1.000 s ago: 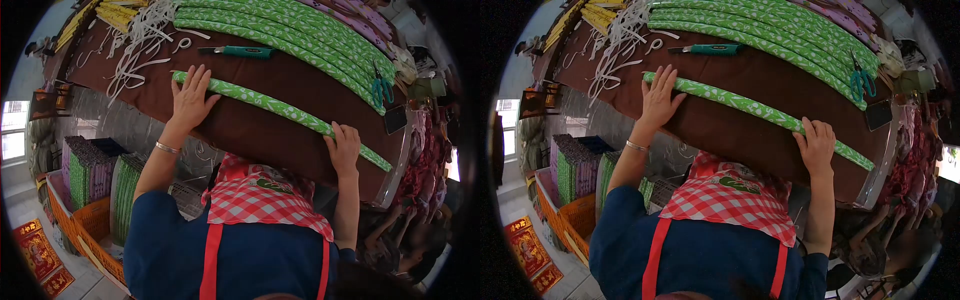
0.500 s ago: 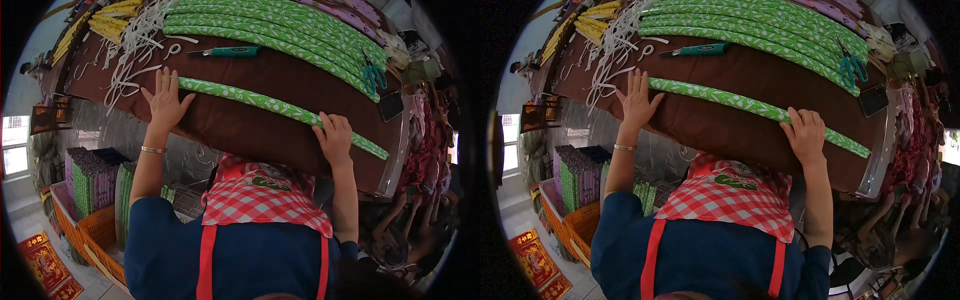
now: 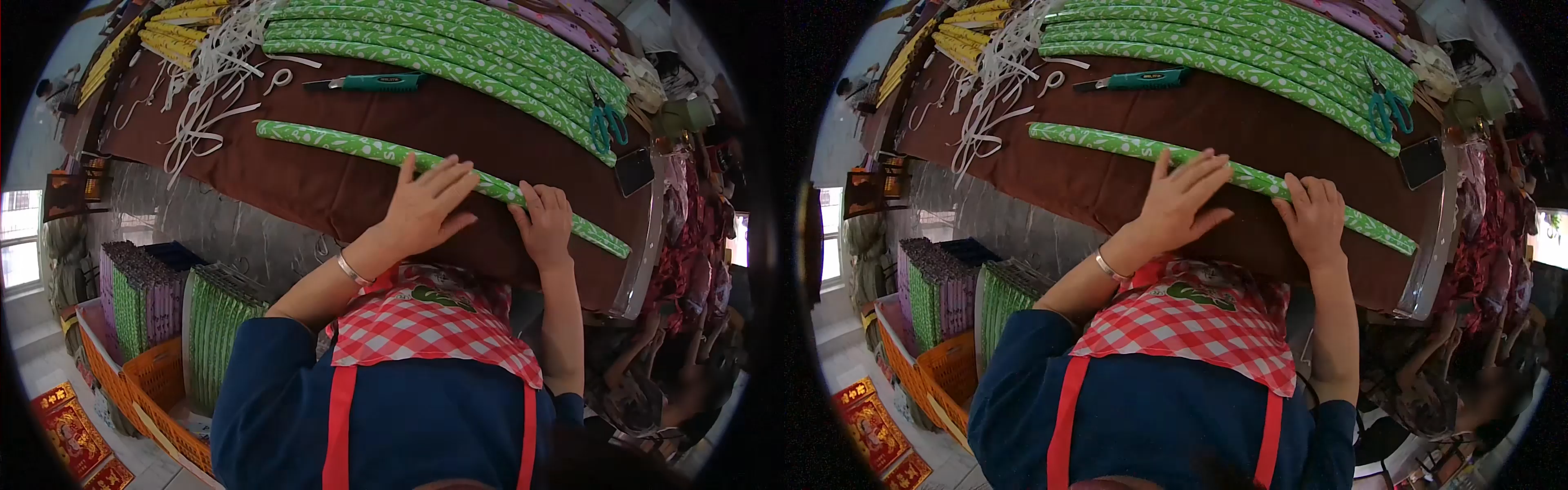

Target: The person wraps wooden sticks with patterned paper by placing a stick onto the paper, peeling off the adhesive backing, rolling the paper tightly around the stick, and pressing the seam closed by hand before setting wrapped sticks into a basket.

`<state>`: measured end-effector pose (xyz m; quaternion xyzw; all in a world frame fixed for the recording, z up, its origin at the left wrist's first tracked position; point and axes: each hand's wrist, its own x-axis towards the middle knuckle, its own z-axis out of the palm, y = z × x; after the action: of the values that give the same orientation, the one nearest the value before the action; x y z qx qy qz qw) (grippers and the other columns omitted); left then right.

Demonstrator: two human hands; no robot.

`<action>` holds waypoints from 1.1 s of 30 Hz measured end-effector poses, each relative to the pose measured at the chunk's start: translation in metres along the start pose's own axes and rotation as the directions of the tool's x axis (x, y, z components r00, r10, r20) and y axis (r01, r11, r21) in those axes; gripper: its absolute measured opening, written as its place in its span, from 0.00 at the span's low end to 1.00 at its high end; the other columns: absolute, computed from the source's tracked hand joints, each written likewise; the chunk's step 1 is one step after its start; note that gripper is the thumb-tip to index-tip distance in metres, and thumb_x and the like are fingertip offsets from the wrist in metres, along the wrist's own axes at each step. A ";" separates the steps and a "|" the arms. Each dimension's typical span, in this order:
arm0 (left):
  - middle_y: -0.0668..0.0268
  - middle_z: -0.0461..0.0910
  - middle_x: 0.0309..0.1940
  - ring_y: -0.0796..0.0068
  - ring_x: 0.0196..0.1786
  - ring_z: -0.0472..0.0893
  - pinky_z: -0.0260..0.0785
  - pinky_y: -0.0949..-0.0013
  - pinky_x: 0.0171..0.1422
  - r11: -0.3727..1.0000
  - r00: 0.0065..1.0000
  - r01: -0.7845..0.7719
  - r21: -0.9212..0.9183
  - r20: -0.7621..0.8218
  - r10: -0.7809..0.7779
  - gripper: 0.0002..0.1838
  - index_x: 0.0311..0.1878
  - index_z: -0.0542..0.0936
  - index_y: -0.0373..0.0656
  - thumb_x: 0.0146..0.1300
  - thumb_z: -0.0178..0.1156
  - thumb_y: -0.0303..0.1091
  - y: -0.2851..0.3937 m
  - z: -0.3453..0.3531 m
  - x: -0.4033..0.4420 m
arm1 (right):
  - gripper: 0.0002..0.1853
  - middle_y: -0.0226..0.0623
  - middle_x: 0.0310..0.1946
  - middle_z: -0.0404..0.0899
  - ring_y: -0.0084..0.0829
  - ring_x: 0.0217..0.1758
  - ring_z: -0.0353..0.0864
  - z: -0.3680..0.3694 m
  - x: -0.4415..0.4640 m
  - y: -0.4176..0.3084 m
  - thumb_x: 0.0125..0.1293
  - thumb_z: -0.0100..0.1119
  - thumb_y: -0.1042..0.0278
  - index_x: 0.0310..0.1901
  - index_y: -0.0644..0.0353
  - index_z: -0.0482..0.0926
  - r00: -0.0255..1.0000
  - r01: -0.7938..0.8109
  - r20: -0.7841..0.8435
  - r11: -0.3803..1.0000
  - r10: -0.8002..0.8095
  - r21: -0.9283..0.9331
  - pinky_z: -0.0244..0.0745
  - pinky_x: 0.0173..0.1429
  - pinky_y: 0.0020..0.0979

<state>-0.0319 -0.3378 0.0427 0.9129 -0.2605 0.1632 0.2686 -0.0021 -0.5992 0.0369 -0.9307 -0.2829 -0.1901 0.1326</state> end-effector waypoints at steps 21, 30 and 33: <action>0.62 0.66 0.71 0.59 0.75 0.62 0.53 0.33 0.70 0.845 0.935 0.354 0.400 -0.157 -0.317 0.35 0.68 0.70 0.45 0.62 0.64 0.52 -0.069 -0.043 -0.042 | 0.21 0.36 0.43 0.76 0.41 0.46 0.75 0.001 0.000 0.000 0.60 0.67 0.58 0.53 0.57 0.80 0.998 0.049 -0.049 0.999 -0.049 0.001 0.71 0.48 0.42; 0.57 0.58 0.76 0.55 0.79 0.54 0.46 0.28 0.73 0.577 0.774 0.607 0.546 -0.245 -0.583 0.48 0.73 0.62 0.40 0.61 0.55 0.69 -0.144 -0.089 -0.066 | 0.22 0.36 0.42 0.75 0.40 0.46 0.75 0.002 -0.001 0.001 0.59 0.68 0.58 0.53 0.57 0.79 0.997 0.035 -0.062 0.999 -0.035 -0.009 0.72 0.47 0.41; 0.54 0.53 0.78 0.54 0.81 0.48 0.39 0.24 0.72 0.475 0.680 0.678 0.562 -0.232 -0.696 0.50 0.75 0.58 0.38 0.63 0.51 0.70 -0.155 -0.105 -0.073 | 0.22 0.35 0.42 0.75 0.40 0.45 0.75 0.003 -0.002 0.000 0.59 0.69 0.57 0.53 0.56 0.80 0.996 0.025 -0.084 1.000 -0.026 -0.004 0.72 0.47 0.41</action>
<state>-0.0206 -0.1376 0.0327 0.9763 0.1899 0.1034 -0.0004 -0.0029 -0.5991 0.0337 -0.9184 -0.2887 -0.2311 0.1408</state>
